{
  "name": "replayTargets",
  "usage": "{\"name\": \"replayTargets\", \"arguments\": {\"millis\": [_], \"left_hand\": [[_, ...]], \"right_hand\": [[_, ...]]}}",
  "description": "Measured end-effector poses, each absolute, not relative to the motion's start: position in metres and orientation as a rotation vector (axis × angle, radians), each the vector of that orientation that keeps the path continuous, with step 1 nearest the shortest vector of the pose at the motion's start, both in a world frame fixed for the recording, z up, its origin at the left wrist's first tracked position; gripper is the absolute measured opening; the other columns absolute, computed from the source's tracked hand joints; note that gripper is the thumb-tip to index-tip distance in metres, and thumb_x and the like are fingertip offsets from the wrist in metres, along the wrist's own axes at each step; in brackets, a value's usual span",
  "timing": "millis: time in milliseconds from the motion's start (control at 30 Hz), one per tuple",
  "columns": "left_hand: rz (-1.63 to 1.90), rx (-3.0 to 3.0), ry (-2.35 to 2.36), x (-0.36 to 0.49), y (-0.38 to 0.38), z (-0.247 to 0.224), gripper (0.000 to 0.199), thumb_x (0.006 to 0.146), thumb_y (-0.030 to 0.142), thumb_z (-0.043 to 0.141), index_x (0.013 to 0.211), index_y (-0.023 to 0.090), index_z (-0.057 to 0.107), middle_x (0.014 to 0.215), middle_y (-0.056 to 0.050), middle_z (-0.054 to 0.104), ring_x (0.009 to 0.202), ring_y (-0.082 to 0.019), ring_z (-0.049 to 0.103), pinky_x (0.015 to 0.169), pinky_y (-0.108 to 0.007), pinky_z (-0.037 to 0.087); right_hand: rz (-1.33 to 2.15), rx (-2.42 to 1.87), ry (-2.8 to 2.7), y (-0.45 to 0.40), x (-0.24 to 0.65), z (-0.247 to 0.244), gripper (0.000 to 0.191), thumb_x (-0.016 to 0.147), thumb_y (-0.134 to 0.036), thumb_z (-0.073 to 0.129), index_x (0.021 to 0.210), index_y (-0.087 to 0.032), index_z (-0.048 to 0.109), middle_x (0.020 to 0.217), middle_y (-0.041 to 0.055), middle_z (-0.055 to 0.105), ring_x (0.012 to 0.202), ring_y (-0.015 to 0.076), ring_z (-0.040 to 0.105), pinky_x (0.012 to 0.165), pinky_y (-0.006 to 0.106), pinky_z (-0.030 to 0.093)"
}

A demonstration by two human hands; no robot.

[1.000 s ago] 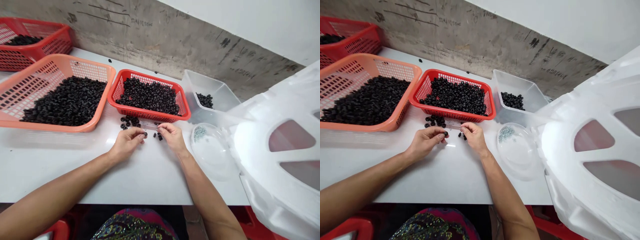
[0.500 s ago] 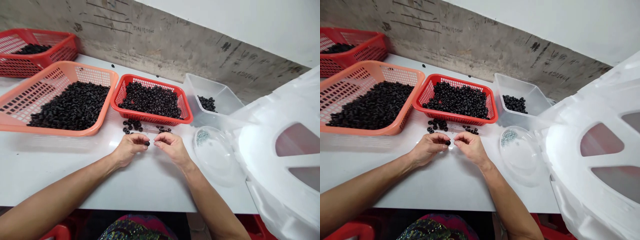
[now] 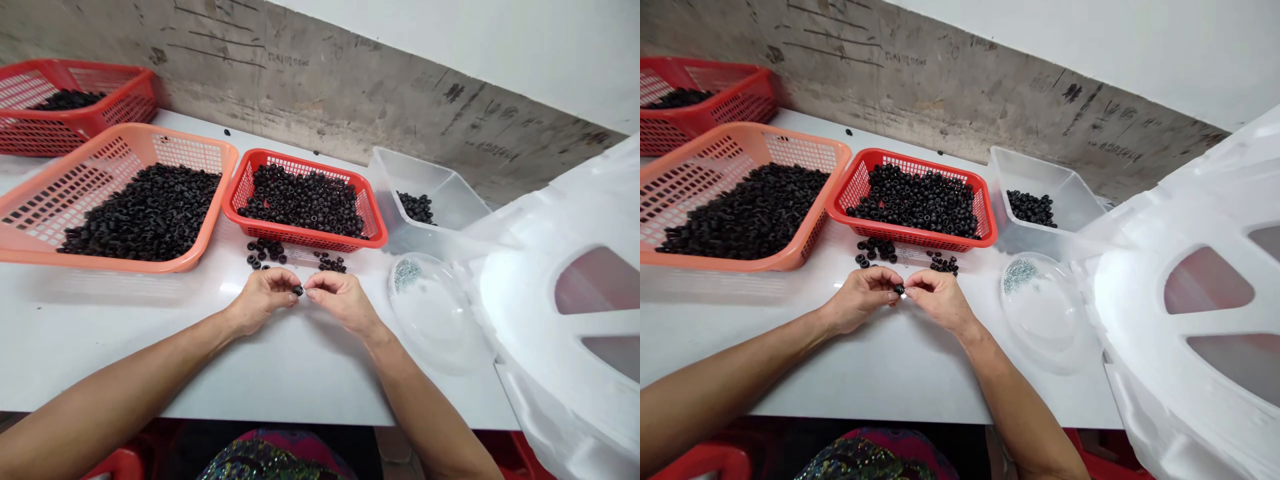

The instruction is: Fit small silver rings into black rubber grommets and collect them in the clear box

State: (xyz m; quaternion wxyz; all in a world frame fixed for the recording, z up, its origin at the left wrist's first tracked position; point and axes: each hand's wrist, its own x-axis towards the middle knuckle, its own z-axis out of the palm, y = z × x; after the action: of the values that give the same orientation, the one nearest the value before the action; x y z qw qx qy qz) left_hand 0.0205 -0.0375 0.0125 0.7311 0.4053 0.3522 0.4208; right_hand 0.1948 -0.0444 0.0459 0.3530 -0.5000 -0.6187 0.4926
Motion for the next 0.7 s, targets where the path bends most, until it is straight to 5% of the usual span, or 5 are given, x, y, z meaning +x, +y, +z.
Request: {"name": "replayTargets", "arguments": {"millis": [467,700], "left_hand": [[0.849,0.920,0.712,0.021,-0.040,0.012,0.021,0.060,0.010,0.071,0.080,0.014,0.066,0.067,-0.001,0.065,0.060,-0.011,0.058,0.062,-0.027,0.047],[0.836,0.732,0.706,0.017,-0.034,0.014,0.019,0.062,0.010,0.070,0.080,0.013,0.063,0.065,-0.002,0.063,0.060,-0.013,0.059,0.058,-0.026,0.044]], "right_hand": [[1.450,-1.352,-1.591,-0.041,0.197,0.050,0.017,0.065,-0.021,0.068,0.078,-0.016,0.058,0.067,-0.0018,0.058,0.061,0.0106,0.052,0.057,0.023,0.041],[0.926,-1.561,-1.802,-0.030,0.240,0.057,0.009,0.077,-0.025,0.058,0.081,-0.019,0.064,0.066,-0.0012,0.059,0.057,0.0119,0.050,0.054,0.025,0.038]]}}
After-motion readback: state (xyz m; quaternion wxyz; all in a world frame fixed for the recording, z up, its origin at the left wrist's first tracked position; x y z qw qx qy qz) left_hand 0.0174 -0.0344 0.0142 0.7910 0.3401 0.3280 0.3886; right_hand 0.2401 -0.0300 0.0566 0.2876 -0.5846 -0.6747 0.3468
